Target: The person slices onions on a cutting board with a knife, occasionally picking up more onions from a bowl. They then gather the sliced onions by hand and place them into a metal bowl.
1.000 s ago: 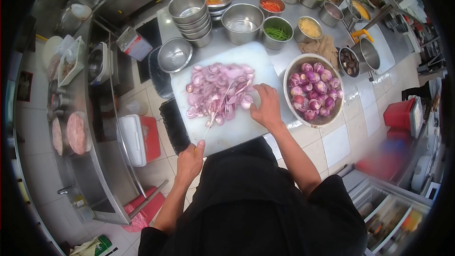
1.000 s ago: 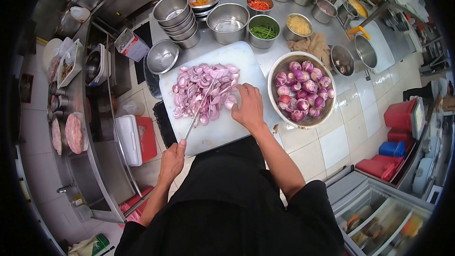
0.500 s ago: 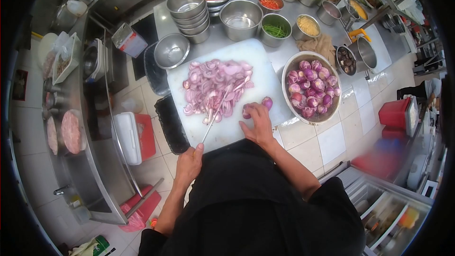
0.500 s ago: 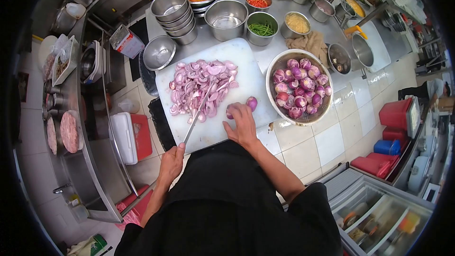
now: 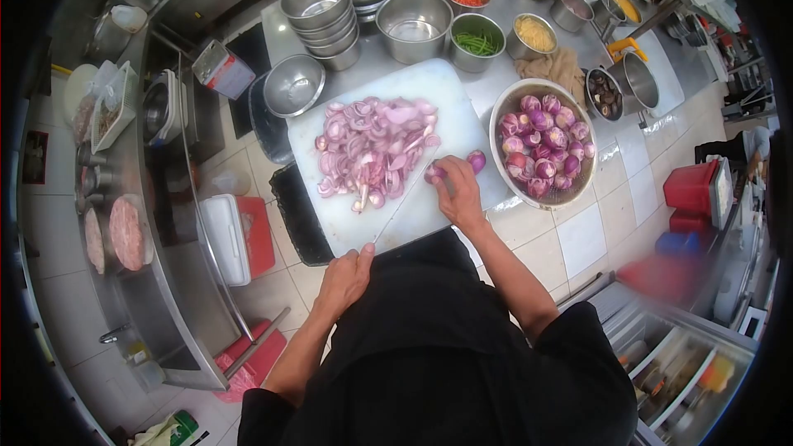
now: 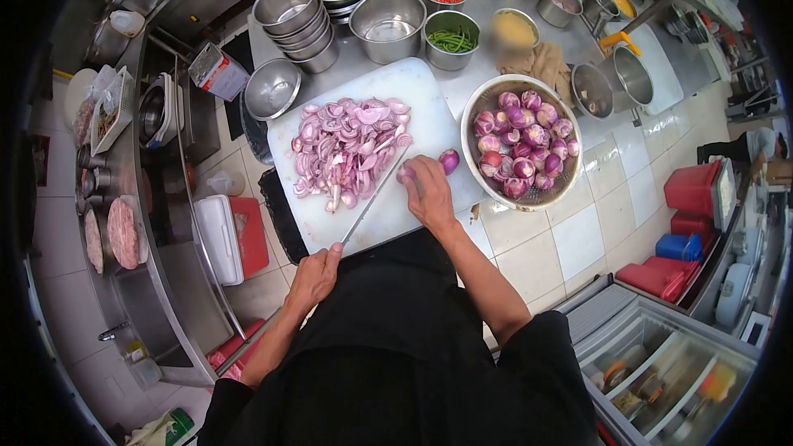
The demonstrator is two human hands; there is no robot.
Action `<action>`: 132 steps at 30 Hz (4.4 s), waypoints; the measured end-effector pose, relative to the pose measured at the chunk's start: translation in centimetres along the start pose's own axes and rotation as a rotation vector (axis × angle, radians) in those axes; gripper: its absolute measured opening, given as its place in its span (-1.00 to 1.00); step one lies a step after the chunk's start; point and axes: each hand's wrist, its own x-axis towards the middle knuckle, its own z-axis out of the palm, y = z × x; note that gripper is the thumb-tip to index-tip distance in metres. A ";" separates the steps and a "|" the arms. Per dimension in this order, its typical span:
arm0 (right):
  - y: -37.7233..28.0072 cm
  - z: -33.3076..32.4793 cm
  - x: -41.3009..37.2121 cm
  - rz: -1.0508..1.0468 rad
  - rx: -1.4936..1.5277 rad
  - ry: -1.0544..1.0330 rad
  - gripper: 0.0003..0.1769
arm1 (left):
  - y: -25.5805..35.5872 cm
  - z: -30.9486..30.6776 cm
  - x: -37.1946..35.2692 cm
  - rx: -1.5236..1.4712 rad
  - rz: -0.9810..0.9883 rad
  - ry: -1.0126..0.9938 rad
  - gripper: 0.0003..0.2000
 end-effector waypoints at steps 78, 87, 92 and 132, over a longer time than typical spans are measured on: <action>0.0 0.4 0.1 0.064 0.116 0.073 -0.74 | 1.9 2.1 2.6 0.082 0.065 0.078 -0.38; -0.2 0.4 -0.1 0.082 0.130 0.095 -0.74 | -0.6 3.7 2.3 0.120 0.074 0.035 -0.38; -0.2 0.3 -0.2 0.068 0.106 0.099 -0.75 | 2.6 2.1 2.7 0.095 0.049 0.062 -0.38; 0.2 0.7 -0.5 0.076 0.040 0.107 -0.74 | 1.3 0.2 0.8 0.107 0.033 -0.018 -0.35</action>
